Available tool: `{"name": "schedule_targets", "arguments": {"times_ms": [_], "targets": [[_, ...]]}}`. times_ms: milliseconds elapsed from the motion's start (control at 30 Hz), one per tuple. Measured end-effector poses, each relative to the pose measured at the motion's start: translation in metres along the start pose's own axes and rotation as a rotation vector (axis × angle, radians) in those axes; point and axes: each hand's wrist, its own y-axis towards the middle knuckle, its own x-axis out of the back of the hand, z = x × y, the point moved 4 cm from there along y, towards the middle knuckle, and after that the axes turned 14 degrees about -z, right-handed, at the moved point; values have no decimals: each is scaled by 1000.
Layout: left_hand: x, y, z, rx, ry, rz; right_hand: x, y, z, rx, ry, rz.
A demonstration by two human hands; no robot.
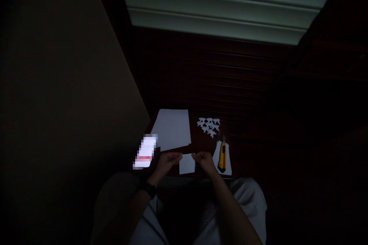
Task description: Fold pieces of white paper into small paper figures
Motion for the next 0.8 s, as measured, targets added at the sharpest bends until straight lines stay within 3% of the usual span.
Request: {"name": "schedule_targets", "arguments": {"times_ms": [200, 400, 800], "targets": [[0, -1, -1, 4, -13, -12, 2, 2, -2, 56, -67, -36], [1, -2, -3, 1, -14, -37, -2, 0, 0, 21, -109, 111], [1, -4, -8, 61, -39, -47, -3, -4, 6, -9, -99, 128]]}}
